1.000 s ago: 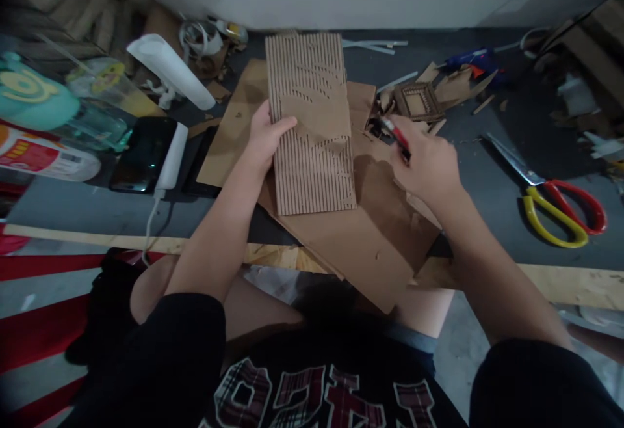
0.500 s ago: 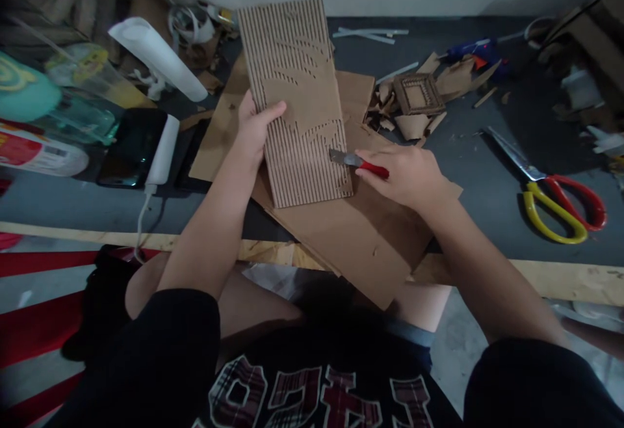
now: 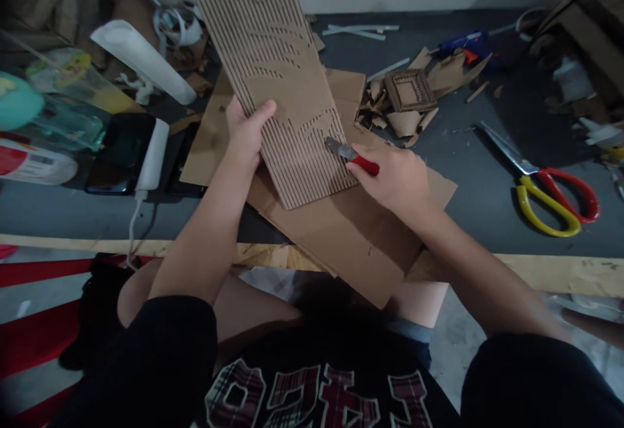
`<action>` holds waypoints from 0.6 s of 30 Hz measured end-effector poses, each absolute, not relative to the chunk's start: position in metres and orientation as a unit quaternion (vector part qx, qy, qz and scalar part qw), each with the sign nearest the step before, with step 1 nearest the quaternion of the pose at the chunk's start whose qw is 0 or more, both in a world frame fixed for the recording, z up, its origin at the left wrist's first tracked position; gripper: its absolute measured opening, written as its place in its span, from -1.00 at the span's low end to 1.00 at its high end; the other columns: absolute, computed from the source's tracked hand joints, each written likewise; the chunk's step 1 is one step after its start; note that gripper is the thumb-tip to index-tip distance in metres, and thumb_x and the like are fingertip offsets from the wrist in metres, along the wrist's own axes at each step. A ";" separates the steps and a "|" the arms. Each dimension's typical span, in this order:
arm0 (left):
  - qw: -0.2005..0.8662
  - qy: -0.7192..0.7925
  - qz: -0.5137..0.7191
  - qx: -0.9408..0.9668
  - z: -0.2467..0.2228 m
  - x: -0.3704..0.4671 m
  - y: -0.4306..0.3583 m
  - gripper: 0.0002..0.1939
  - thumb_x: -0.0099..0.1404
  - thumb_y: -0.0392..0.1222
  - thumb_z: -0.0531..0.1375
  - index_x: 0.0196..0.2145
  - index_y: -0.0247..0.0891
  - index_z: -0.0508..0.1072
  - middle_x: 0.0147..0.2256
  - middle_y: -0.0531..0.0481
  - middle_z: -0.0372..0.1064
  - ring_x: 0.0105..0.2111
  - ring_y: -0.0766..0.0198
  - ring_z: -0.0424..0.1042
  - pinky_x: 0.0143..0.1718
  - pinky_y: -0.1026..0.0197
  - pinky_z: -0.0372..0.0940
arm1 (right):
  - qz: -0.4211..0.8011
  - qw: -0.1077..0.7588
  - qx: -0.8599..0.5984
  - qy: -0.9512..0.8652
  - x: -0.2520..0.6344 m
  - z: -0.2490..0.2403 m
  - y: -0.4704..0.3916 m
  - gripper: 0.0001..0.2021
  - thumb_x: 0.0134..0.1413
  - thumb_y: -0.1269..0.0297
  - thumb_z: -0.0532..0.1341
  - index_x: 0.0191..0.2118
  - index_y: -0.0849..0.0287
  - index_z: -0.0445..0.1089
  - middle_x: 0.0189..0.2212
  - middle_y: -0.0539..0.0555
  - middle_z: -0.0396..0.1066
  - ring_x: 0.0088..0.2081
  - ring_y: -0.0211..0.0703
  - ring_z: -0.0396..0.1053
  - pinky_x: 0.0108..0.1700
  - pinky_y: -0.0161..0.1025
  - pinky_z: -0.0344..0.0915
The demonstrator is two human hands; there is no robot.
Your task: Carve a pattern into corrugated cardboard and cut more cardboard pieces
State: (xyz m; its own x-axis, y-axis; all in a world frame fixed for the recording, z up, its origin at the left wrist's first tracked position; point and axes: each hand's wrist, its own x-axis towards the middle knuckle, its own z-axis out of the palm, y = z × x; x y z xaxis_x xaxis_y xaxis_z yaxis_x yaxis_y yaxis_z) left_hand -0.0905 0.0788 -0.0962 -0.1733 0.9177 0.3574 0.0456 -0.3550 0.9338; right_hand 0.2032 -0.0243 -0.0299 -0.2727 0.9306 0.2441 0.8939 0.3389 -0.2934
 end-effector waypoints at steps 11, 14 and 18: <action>0.372 0.446 0.646 0.496 -0.099 -0.083 0.073 -0.34 0.10 0.30 0.42 0.05 -0.06 0.45 0.02 -0.07 0.55 0.23 -0.03 0.44 0.30 -0.07 0.36 | -0.009 0.165 -0.568 -0.806 0.202 -0.037 -0.018 -0.53 0.40 0.00 0.10 0.25 0.06 0.46 -0.02 0.17 0.59 -0.06 0.09 0.55 -0.19 -0.11 0.43; 0.378 0.432 0.658 0.487 -0.095 -0.086 0.073 -0.42 0.12 0.26 0.42 -0.02 -0.06 0.47 0.01 -0.05 0.56 0.21 -0.02 0.45 0.31 -0.04 0.36 | -0.041 0.188 -0.561 -0.805 0.204 -0.035 -0.018 -0.46 0.43 -0.09 0.01 0.25 0.10 0.45 -0.07 0.21 0.58 -0.11 0.02 0.54 -0.19 -0.15 0.42; 0.396 0.418 0.665 0.476 -0.083 -0.085 0.069 -0.53 0.12 0.19 0.44 -0.12 -0.06 0.48 -0.01 -0.03 0.58 0.15 0.00 0.51 0.25 -0.02 0.40 | -0.086 0.248 -0.551 -0.792 0.209 -0.028 -0.021 -0.33 0.41 -0.21 -0.11 0.24 0.18 0.44 -0.07 0.30 0.55 -0.10 0.04 0.51 -0.08 -0.09 0.42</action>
State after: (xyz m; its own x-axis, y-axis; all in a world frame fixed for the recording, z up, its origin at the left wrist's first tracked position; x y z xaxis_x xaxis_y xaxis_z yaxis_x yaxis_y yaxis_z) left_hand -0.0850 0.0686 -0.0830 -0.2333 0.9243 0.3020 -0.1296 -0.3374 0.9324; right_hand 0.2088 -0.0214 -0.0278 -0.2689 0.8303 0.4881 0.9156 0.3777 -0.1381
